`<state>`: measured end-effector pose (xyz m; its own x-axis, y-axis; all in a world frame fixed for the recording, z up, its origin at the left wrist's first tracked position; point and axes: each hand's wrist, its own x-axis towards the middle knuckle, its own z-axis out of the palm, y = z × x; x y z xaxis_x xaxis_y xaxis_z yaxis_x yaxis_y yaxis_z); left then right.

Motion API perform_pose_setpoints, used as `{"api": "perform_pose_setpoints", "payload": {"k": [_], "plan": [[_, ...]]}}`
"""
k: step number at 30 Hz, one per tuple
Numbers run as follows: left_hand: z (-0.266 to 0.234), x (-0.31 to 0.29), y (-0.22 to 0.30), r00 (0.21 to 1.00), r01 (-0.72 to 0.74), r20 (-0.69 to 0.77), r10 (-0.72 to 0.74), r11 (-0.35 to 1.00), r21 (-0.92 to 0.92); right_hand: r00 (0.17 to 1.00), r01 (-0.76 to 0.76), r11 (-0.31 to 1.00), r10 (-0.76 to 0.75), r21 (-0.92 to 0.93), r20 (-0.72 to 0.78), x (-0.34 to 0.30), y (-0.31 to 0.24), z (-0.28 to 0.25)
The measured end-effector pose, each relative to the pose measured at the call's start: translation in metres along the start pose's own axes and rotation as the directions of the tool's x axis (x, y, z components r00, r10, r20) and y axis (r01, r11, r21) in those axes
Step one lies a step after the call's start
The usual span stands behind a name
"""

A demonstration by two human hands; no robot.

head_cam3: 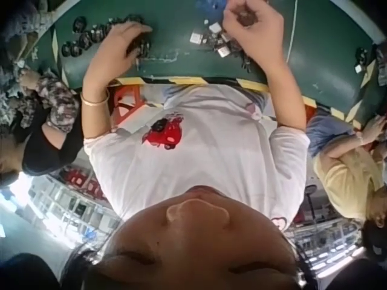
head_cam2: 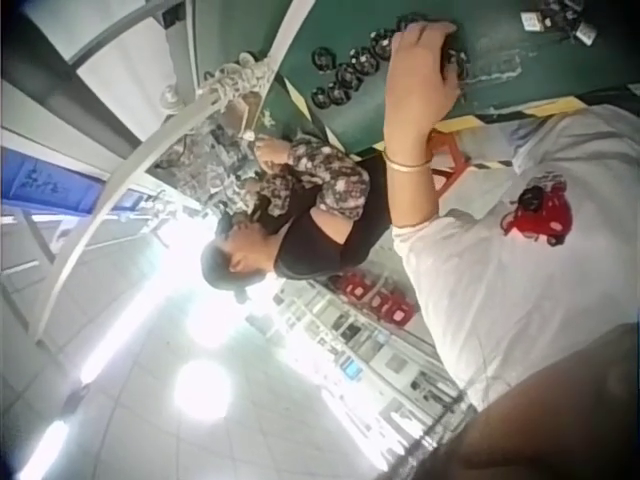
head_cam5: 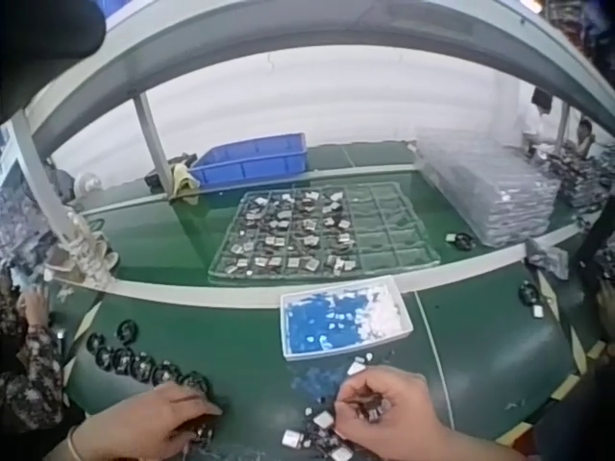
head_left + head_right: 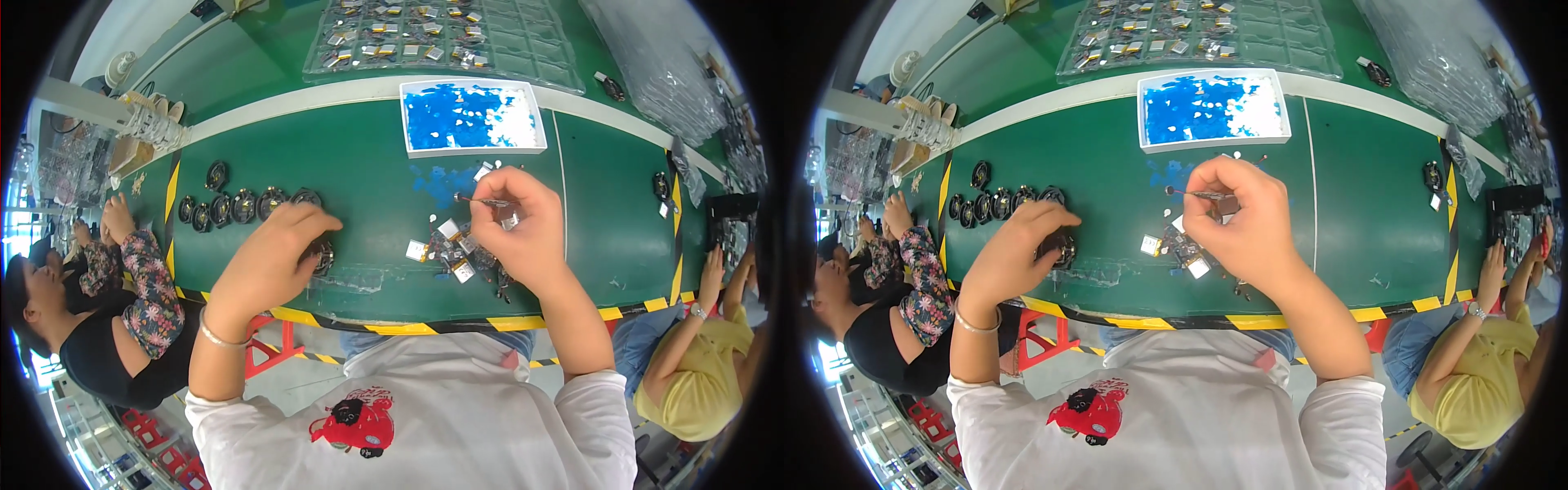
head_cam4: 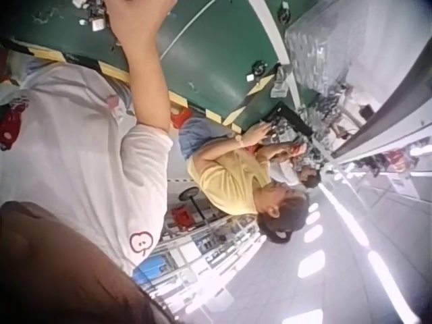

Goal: The person assembles internal components into smartwatch housings by hand, inserting lithium batteries, circuit boards, wiring, and connectors into each case.

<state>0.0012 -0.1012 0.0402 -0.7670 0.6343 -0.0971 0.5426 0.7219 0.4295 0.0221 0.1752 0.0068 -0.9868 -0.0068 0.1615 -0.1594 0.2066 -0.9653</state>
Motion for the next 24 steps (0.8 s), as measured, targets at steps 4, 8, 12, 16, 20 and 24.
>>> {"api": "perform_pose_setpoints", "payload": {"k": [4, 8, 12, 16, 20, 24], "plan": [[0.006, -0.01, 0.009, 0.999, 0.037, 0.031, -0.036, 0.999, -0.022, 0.999, 0.033, 0.999, -0.034, -0.042, -0.023, -0.001, -0.003, 0.0], [0.014, -0.006, 0.004, 0.989, 0.119, 0.104, -0.109, 0.988, -0.095, 0.992, 0.122, 0.979, -0.125, -0.166, -0.008, -0.001, 0.001, 0.001], [0.009, -0.005, -0.003, 0.966, 0.246, -0.058, -0.252, 0.965, -0.091, 0.99, 0.122, 0.982, -0.13, -0.145, -0.046, -0.002, 0.001, 0.0], [0.009, -0.003, 0.006, 0.995, 0.034, -0.097, -0.039, 0.998, -0.062, 0.991, 0.127, 0.977, -0.133, -0.171, -0.027, 0.002, 0.001, -0.001], [0.023, 0.011, 0.004, 0.988, -0.024, -0.154, 0.006, 0.993, -0.114, 0.989, 0.145, 0.972, -0.146, -0.187, 0.009, 0.0, 0.001, 0.003], [0.035, 0.03, 0.002, 0.983, 0.163, -0.017, -0.181, 0.916, -0.367, 0.991, 0.133, 0.971, -0.132, -0.201, 0.018, -0.004, -0.001, 0.008]]}}
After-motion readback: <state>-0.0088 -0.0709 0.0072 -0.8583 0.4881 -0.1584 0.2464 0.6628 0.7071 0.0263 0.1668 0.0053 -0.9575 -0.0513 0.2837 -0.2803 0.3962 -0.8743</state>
